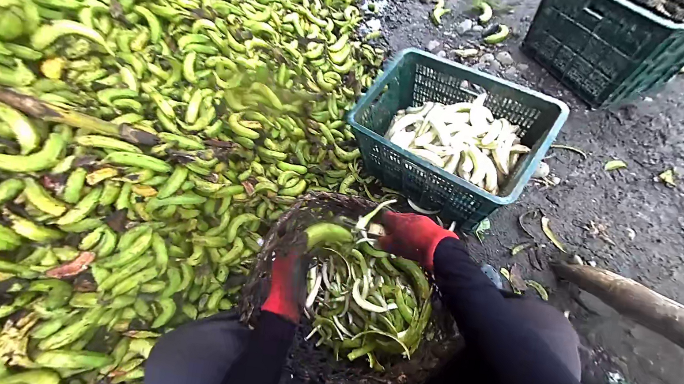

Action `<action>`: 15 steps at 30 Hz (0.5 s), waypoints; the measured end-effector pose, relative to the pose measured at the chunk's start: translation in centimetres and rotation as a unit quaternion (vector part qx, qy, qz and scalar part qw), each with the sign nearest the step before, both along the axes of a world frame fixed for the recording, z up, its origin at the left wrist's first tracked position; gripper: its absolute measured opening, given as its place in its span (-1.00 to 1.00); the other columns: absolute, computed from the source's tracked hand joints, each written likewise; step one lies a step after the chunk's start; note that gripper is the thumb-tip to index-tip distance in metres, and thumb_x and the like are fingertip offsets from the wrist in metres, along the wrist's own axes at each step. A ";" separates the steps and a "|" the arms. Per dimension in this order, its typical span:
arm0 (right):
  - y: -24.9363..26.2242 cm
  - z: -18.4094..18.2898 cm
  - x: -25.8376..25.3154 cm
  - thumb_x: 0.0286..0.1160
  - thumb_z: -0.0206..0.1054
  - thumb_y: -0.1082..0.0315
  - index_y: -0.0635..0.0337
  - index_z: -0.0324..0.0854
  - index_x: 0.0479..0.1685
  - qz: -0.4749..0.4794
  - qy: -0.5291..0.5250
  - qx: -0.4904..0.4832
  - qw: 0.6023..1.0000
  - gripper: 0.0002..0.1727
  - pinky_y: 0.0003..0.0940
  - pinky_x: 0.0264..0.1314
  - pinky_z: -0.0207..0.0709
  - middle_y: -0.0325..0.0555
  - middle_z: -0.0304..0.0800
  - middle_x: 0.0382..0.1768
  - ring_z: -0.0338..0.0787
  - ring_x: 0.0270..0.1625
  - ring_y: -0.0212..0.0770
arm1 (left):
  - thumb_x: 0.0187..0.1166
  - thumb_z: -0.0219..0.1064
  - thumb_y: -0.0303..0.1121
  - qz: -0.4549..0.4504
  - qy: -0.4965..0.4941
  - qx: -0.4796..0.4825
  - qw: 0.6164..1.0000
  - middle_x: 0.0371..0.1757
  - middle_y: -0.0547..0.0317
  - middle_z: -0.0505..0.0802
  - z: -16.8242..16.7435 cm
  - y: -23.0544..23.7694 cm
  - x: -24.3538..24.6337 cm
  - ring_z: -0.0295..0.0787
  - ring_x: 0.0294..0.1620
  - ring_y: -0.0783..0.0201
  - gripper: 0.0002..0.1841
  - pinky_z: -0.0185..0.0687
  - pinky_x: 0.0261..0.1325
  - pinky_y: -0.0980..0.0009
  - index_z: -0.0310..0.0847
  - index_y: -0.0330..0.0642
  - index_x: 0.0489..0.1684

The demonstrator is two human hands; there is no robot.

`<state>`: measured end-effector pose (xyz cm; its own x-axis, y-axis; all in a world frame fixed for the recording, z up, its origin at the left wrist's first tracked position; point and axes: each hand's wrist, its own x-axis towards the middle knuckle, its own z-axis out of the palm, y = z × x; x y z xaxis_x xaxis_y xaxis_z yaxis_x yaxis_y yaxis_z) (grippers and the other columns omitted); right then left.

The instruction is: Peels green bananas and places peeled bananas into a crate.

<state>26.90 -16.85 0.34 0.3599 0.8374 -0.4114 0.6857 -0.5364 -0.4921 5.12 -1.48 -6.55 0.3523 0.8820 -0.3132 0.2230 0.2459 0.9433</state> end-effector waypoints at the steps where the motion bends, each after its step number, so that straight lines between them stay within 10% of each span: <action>1: -0.1 0.5 -0.1 0.54 0.42 -0.08 0.11 0.64 0.29 -0.015 0.008 0.029 0.999 -0.47 0.41 0.24 0.56 0.17 0.83 0.06 0.80 0.19 0.25 | 0.86 0.05 -0.20 0.007 -0.089 -0.025 0.996 0.28 -0.10 0.76 2.0 -0.5 -1.8 0.79 0.15 0.14 -0.55 0.76 0.17 0.17 0.37 -0.30 0.57; 6: 1.1 -0.5 -0.4 0.66 0.36 0.04 0.13 0.61 0.36 -0.023 0.227 0.149 0.962 -0.54 0.02 0.03 0.64 0.04 0.78 -0.13 0.75 -0.16 -0.08 | 0.85 -0.21 0.12 -0.102 -0.263 -0.038 0.959 0.24 -0.02 0.77 8.6 -2.0 -5.8 0.78 0.15 0.13 -0.39 0.79 0.16 0.11 0.33 -0.12 0.61; 11: 2.5 -1.1 -3.7 0.86 0.06 -0.02 0.19 0.53 0.28 -0.079 0.404 0.113 0.904 -0.55 -0.43 -0.31 0.58 -0.18 0.65 -0.36 0.63 -0.44 -0.36 | 0.88 -0.15 0.05 -0.060 -0.228 -0.066 0.970 -0.25 0.07 0.74 6.7 -0.7 -3.0 0.73 -0.39 0.23 -0.50 0.78 -0.34 0.30 0.48 -0.16 0.32; 15: 2.0 -1.2 -5.0 0.91 -0.18 -0.12 0.16 0.54 0.11 -0.085 0.492 0.107 0.859 -0.45 -0.48 -0.39 0.61 -0.23 0.66 -0.45 0.66 -0.51 -0.37 | 0.86 -0.21 0.10 -0.026 -0.298 -0.173 0.938 -0.33 0.04 0.74 4.9 -0.6 -2.3 0.73 -0.44 0.21 -0.47 0.75 -0.41 0.27 0.51 -0.15 0.17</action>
